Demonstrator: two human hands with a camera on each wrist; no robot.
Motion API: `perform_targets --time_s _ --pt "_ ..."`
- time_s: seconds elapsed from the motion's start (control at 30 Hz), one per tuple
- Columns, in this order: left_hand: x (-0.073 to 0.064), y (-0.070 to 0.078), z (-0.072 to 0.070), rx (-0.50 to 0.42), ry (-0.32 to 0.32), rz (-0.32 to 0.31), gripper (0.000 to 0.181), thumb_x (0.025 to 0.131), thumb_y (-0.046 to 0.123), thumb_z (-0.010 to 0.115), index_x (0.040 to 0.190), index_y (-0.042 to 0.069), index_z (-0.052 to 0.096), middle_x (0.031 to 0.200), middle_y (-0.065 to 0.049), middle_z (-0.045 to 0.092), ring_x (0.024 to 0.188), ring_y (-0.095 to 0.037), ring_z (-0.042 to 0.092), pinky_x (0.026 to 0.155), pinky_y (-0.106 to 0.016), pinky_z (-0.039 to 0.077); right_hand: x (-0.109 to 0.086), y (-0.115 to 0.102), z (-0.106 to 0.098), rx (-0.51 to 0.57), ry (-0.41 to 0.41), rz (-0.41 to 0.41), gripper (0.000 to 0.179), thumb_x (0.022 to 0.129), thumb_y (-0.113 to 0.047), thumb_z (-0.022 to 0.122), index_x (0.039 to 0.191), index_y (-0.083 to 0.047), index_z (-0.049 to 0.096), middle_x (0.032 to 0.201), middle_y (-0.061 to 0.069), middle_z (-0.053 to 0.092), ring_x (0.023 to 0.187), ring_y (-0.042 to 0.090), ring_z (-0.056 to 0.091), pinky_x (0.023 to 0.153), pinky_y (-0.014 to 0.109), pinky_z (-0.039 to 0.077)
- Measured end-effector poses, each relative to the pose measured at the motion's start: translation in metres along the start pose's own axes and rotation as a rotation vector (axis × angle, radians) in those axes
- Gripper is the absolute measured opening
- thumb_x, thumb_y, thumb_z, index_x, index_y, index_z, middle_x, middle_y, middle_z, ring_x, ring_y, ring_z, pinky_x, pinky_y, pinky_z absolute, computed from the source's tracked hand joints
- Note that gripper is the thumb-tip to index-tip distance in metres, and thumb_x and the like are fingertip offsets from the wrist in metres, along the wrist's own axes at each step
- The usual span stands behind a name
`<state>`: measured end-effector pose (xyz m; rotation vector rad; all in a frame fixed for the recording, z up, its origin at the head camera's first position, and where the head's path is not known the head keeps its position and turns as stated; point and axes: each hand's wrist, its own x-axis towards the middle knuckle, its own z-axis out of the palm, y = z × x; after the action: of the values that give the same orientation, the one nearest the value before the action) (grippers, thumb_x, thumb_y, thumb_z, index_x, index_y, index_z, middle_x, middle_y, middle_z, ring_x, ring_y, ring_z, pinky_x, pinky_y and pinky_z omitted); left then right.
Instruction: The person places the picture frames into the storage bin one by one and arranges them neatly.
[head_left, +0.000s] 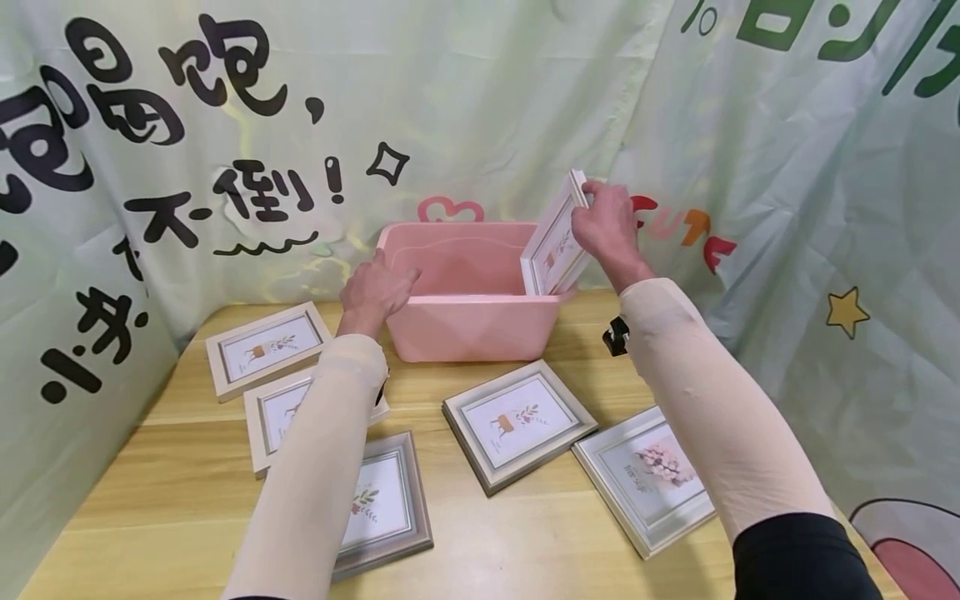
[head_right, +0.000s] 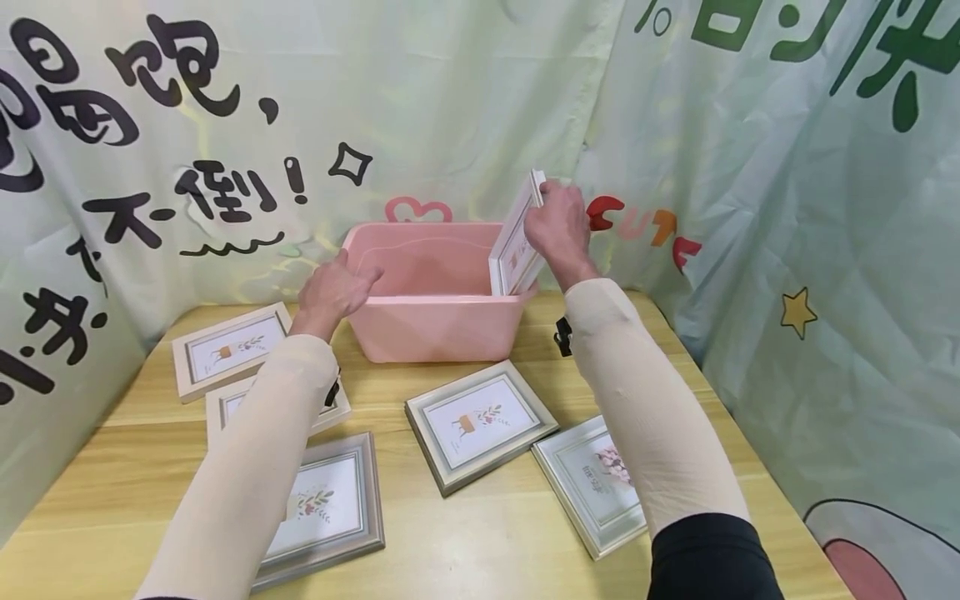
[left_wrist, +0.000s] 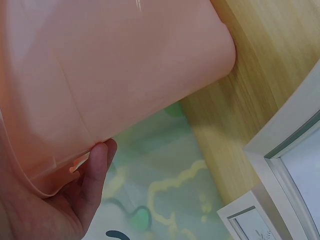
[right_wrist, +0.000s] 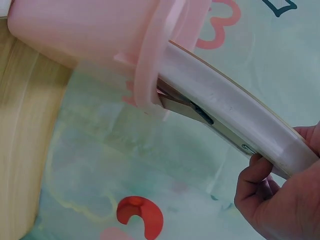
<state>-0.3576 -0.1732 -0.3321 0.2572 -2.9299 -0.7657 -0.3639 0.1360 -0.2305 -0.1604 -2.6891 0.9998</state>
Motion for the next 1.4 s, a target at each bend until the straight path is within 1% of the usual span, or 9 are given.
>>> perform_targets --time_s 0.13,0.33,0.43,0.6,0.8,0.9,1.07,1.4 --pt "0.000 0.000 0.001 0.003 0.004 -0.005 0.092 0.086 0.070 0.036 0.157 0.014 0.013 0.145 -0.023 0.044 0.127 -0.043 0.048 0.099 -0.057 0.043 0.000 0.003 0.006 -0.014 -0.003 -0.015 0.056 0.096 -0.020 0.047 0.150 -0.016 0.037 0.144 0.015 0.048 0.112 0.032 0.059 0.094 0.044 0.053" --pt "0.000 -0.001 0.002 0.008 0.005 -0.007 0.092 0.086 0.070 0.036 0.157 0.015 0.013 0.144 -0.023 0.044 0.127 -0.043 0.048 0.098 -0.057 0.043 -0.001 0.008 0.016 -0.040 0.001 -0.036 0.055 0.095 -0.018 0.045 0.149 -0.013 0.039 0.136 0.018 0.046 0.114 0.032 0.049 0.095 0.045 0.049" --pt "0.000 0.000 0.002 0.007 0.005 -0.007 0.092 0.087 0.069 0.036 0.157 0.014 0.014 0.144 -0.023 0.044 0.127 -0.043 0.048 0.098 -0.058 0.043 -0.001 0.010 0.019 -0.037 -0.003 -0.028 0.055 0.095 -0.017 0.044 0.149 -0.013 0.038 0.136 0.018 0.044 0.115 0.032 0.046 0.096 0.045 0.048" --pt "0.000 0.001 0.001 0.006 0.006 -0.005 0.091 0.087 0.068 0.037 0.156 0.014 0.014 0.144 -0.023 0.044 0.127 -0.042 0.048 0.097 -0.059 0.043 -0.002 0.012 0.026 -0.025 -0.014 -0.015 0.056 0.095 -0.018 0.045 0.150 -0.014 0.036 0.138 0.018 0.042 0.112 0.032 0.048 0.096 0.044 0.048" --pt "0.000 0.001 0.001 0.011 0.005 -0.009 0.090 0.087 0.068 0.036 0.156 0.013 0.014 0.144 -0.023 0.044 0.125 -0.042 0.049 0.096 -0.059 0.044 -0.003 0.015 0.035 -0.011 -0.037 -0.008 0.055 0.096 -0.018 0.046 0.150 -0.012 0.036 0.133 0.018 0.043 0.108 0.031 0.048 0.093 0.043 0.051" --pt "0.000 0.001 0.001 0.010 0.004 -0.010 0.091 0.087 0.068 0.036 0.156 0.014 0.014 0.145 -0.023 0.044 0.126 -0.043 0.049 0.097 -0.059 0.043 -0.003 0.017 0.038 -0.017 -0.028 -0.026 0.053 0.096 -0.017 0.046 0.148 -0.011 0.038 0.131 0.018 0.044 0.106 0.031 0.048 0.092 0.043 0.049" --pt "0.001 0.002 0.002 0.017 0.008 -0.008 0.092 0.087 0.070 0.036 0.157 0.015 0.012 0.146 -0.023 0.043 0.127 -0.043 0.048 0.097 -0.059 0.043 0.000 0.020 0.043 -0.024 -0.013 -0.049 0.053 0.095 -0.015 0.045 0.147 -0.009 0.040 0.129 0.019 0.045 0.107 0.032 0.047 0.094 0.045 0.047" --pt "0.002 0.001 0.003 0.022 0.005 -0.020 0.093 0.086 0.071 0.036 0.157 0.016 0.011 0.147 -0.022 0.042 0.129 -0.042 0.047 0.098 -0.058 0.043 0.001 0.024 0.054 -0.007 -0.045 -0.008 0.054 0.096 -0.015 0.047 0.149 -0.011 0.036 0.131 0.018 0.043 0.107 0.031 0.048 0.094 0.044 0.047"
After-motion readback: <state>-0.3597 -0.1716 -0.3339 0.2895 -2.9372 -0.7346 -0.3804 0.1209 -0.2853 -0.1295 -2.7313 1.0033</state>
